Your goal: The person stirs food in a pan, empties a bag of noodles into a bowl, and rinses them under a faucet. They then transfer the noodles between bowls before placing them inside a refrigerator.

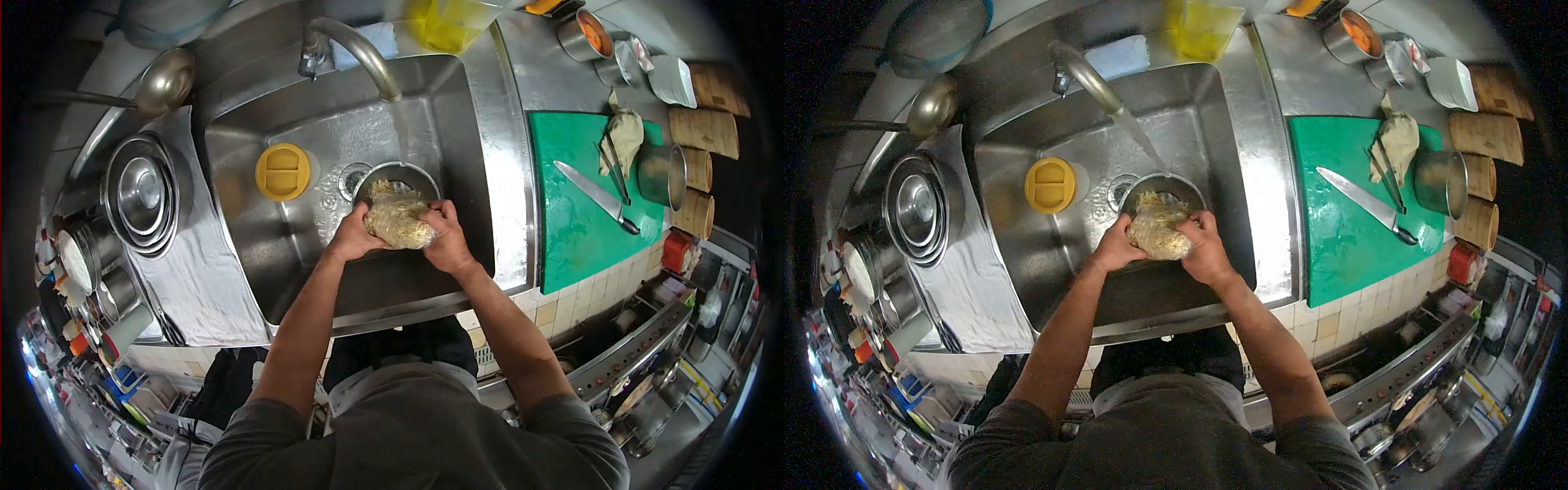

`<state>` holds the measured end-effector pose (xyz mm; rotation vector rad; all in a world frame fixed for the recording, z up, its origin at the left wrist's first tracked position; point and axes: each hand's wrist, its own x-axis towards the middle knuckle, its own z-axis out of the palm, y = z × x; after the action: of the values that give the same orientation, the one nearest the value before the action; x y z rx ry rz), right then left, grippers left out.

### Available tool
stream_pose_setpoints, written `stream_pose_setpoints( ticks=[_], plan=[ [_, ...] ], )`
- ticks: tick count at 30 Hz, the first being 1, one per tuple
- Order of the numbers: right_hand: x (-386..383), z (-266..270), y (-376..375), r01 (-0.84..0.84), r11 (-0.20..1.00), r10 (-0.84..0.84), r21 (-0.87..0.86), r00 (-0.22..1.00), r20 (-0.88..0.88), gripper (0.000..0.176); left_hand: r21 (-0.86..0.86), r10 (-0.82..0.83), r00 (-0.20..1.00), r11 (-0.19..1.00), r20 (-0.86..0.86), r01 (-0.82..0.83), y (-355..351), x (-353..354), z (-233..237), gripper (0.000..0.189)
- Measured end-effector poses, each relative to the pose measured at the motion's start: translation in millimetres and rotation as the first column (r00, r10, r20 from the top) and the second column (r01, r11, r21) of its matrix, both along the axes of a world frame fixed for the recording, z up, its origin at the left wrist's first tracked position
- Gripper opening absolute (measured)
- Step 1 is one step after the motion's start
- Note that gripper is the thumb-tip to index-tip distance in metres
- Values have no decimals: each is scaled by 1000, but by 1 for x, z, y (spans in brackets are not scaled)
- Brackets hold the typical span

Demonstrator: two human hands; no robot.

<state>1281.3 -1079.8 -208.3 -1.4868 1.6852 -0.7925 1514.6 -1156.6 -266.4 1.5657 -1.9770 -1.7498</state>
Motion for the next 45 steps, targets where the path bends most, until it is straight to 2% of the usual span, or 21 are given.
stream_pose_setpoints(
  ticks=[7, 10, 13, 15, 16, 18, 19, 21, 23, 25, 27, 29, 30, 31, 33, 35, 37, 38, 40, 44, 45],
  plan=[
    [25, -6, 3, 64, 998, -63, -3, 979, -196, 46, -65, 322, 941, 946, 107, -316, 20, -32, 8, 46],
    [40, 5, 1, 92, 996, -92, -13, 950, -297, 44, -80, 485, 870, 874, 93, -479, 27, -38, -35, 34],
    [51, 8, 2, 178, 982, -148, 67, 936, -318, 42, -105, 590, 767, 805, 252, -584, 28, -51, -62, 27],
    [55, 14, 3, 180, 980, -144, 82, 932, -334, 40, -72, 705, 620, 678, 344, -731, 25, -64, -45, 24],
    [56, 17, 2, 181, 979, -138, 94, 928, -347, 39, -71, 704, 621, 679, 344, -731, 30, -64, -58, 24],
    [51, 21, -1, 141, 985, -99, 103, 938, -332, 38, 141, 863, 485, 468, 139, -872, 46, -60, -104, 26],
    [48, 21, -3, 100, 988, -60, 113, 946, -318, 37, 139, 863, 486, 469, 138, -872, 49, -53, -115, 26],
    [42, 15, -2, 94, 992, -69, 81, 963, -262, 36, 598, 857, 502, 465, -117, -654, 53, -37, -127, 31],
    [35, 4, -1, 84, 996, -73, 42, 976, -203, 36, 624, 804, 595, 458, 15, -634, 32, -33, -79, 33],
    [27, -12, 0, 100, 987, -92, 125, 993, -68, 32, 889, 855, 515, 185, 64, -418, 20, -26, -55, 39],
    [15, -42, 2, 160, 959, -177, 233, 983, 52, 29, 900, 847, 523, 153, 93, -408, 14, -27, -40, 49],
    [11, -59, -3, 202, 918, -268, 342, 950, 158, 26, 962, 834, 551, 120, 36, -245, 6, -40, -32, 54],
    [14, -66, -4, 389, 817, -462, 425, 884, 79, 26, 921, 855, 517, 226, -32, -317, 19, -46, -75, 59],
    [14, -68, -5, 554, 676, -627, 486, 779, -16, 27, 923, 856, 516, 223, -31, -314, 18, -47, -78, 59],
    [6, -48, -17, 449, 735, -544, 508, 838, 47, 31, 954, 830, 554, 215, -65, -209, 9, -46, -77, 68],
    [0, -68, -32, 290, 373, -872, 881, 435, 226, 34, 939, 804, 594, 213, -11, -270, -4, -48, -68, 67],
    [-7, -76, -48, 220, 410, -872, 885, 379, 310, 34, 890, 836, 541, 310, -89, -333, -16, -53, -74, 67],
    [-9, -79, -55, 147, 442, -869, 885, 313, 382, 34, 782, 794, 587, 465, -162, -414, -20, -58, -50, 51],
    [-12, -105, -59, 1, 516, -840, 857, 196, 506, 38, 832, 783, 608, 421, -131, -362, -29, -49, -66, 50],
    [-6, -80, -57, 51, 489, -850, 871, 250, 463, 43, 872, 781, 613, 377, -119, -312, -25, -32, -76, 48],
    [-7, -71, -52, 165, 475, -832, 865, 403, 380, 46, 879, 787, 605, 371, -125, -300, -18, -28, -70, 48]
  ],
)
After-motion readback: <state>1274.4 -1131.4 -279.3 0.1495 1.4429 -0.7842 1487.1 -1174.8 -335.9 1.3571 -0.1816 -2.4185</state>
